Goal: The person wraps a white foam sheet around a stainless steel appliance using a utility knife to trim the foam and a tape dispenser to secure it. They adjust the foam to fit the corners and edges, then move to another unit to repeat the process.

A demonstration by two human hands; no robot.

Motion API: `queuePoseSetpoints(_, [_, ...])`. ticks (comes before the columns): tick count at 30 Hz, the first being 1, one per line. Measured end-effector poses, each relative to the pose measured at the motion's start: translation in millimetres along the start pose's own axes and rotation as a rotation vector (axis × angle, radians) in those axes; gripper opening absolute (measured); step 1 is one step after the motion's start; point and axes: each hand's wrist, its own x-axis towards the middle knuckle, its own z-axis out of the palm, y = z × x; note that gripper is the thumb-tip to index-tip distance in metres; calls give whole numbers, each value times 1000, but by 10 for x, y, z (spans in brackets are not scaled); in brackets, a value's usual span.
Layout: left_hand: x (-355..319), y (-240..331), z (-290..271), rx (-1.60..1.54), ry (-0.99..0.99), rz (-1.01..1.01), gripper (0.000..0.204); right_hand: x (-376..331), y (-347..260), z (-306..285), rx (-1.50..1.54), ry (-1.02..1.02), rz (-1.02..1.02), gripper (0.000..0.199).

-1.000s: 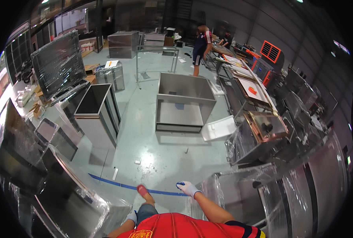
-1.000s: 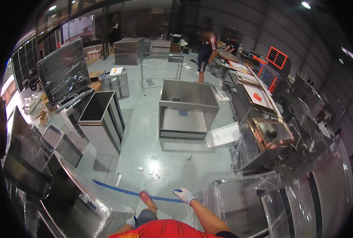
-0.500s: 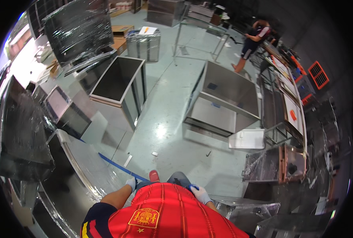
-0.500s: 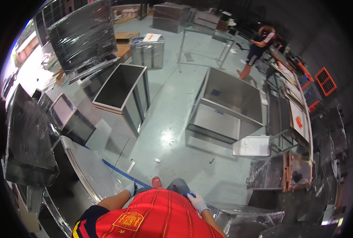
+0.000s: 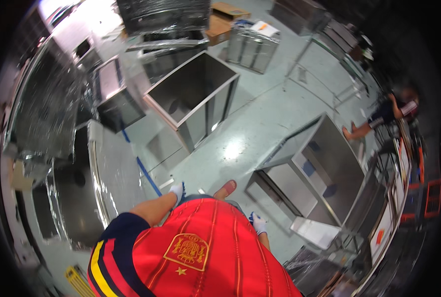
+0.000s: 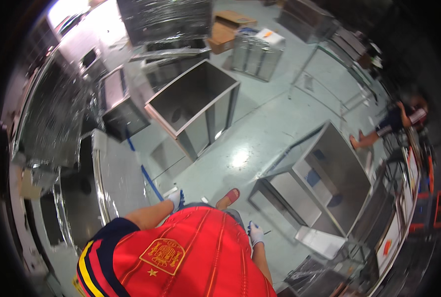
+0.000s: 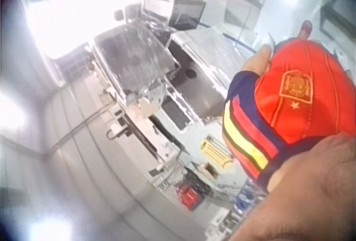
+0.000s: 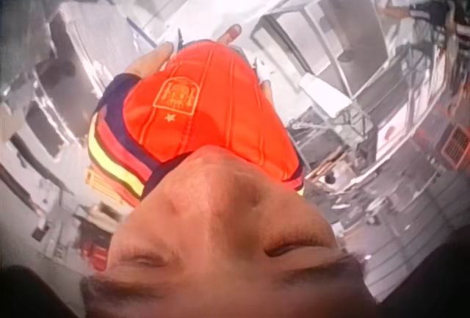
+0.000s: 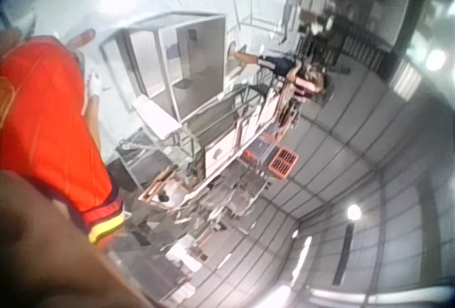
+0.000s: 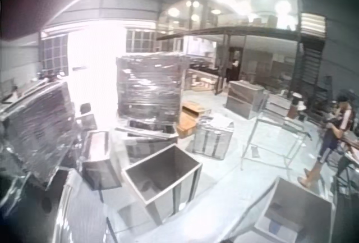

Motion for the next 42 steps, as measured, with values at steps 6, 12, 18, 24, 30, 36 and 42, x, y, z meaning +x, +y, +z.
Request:
queuePoseSetpoints(6, [-29, 1476, 515, 104, 357, 320, 44, 1009, -1108, -750, 245, 157, -31, 32])
queuePoseSetpoints(12, [-32, 2816, 649, 95, 470, 251, 84, 1506, -1902, -1086, 406, 335, 17, 45])
queuePoseSetpoints(18, [444, 3357, 776, 193, 366, 94, 75, 1866, -2139, -885, 380, 432, 179, 58])
queuePoseSetpoints(24, [764, 3318, 909, -90, 533, -73, 30, 1810, -2547, -579, 209, 91, 353, 50])
queuePoseSetpoints(30, [723, 3215, 729, -378, 412, -45, 17, 2285, -3301, -106, 59, -70, 230, 48])
queuePoseSetpoints(36, [539, 3271, 623, -260, 491, 103, 25, 2960, -4731, 410, -437, -298, -42, 41])
queuePoseSetpoints(42, [-80, 3387, 651, -224, 559, 247, 29, 3326, -6301, 1025, -55, -455, -223, 43])
